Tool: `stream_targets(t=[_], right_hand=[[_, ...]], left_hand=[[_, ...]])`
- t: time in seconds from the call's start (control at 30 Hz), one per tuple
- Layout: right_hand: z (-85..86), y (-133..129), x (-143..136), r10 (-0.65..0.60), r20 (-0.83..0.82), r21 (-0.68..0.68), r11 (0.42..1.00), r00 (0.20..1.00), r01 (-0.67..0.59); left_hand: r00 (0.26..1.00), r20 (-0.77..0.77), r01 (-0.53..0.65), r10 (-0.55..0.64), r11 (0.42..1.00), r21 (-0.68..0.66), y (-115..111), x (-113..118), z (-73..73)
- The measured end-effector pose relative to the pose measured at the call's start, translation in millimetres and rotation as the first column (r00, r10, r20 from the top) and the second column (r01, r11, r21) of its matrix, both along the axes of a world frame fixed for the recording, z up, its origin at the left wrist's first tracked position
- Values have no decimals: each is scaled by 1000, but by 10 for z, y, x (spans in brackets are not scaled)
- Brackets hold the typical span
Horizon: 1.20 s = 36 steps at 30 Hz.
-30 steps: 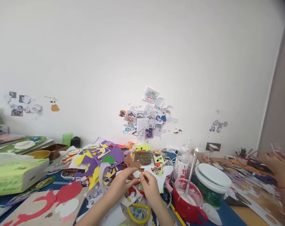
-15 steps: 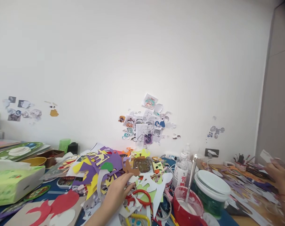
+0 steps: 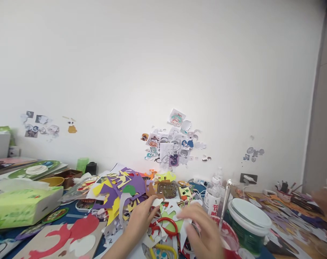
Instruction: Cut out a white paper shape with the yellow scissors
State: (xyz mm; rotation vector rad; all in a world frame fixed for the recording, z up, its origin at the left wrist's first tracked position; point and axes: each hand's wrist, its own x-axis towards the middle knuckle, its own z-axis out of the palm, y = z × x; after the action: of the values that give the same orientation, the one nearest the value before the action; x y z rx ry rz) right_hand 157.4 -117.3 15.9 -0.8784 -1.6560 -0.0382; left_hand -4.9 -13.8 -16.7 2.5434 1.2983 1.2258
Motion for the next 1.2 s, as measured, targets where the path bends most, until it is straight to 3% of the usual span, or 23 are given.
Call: stream_targets(t=[0.1, 0.17, 0.23, 0.3, 0.53, 0.73, 0.87, 0.97, 1.2], right_hand=[[-80, 520, -61, 1, -191, -272, 961, 982, -54], [-212, 823, -109, 90, -324, -399, 890, 942, -222], [-353, 1014, -151, 240, -447, -422, 793, 862, -440], [-461, 1080, -174, 313, -523, -403, 729, 793, -553], [-531, 979, -135, 348, -642, -355, 655, 683, -667], [-571, 952, -187, 321, -691, -326, 661, 648, -676], [-607, 946, -190, 282, -631, -365, 715, 723, -597], [-618, 967, -160, 259, -587, -380, 749, 767, -543], [-592, 935, -121, 214, -453, -369, 839, 865, -401]], left_hand=[[1000, 8, 6, -6, 998, -66, -19, 15, 28], [1000, 13, 13, -12, 996, -92, -11, 21, 22], [999, 20, 29, -26, 992, -125, -8, 28, 11], [998, 31, 63, -59, 984, -165, -21, 40, 7], [990, -5, 136, -140, 967, -214, -91, 85, 46], [986, -3, 163, -166, 972, -168, -70, 81, 22], [990, -48, 129, -134, 987, -97, -86, 97, 19], [990, -40, 129, -135, 984, -123, -94, 115, 15], [946, 70, 325, -318, 921, -215, -129, 129, 47]])
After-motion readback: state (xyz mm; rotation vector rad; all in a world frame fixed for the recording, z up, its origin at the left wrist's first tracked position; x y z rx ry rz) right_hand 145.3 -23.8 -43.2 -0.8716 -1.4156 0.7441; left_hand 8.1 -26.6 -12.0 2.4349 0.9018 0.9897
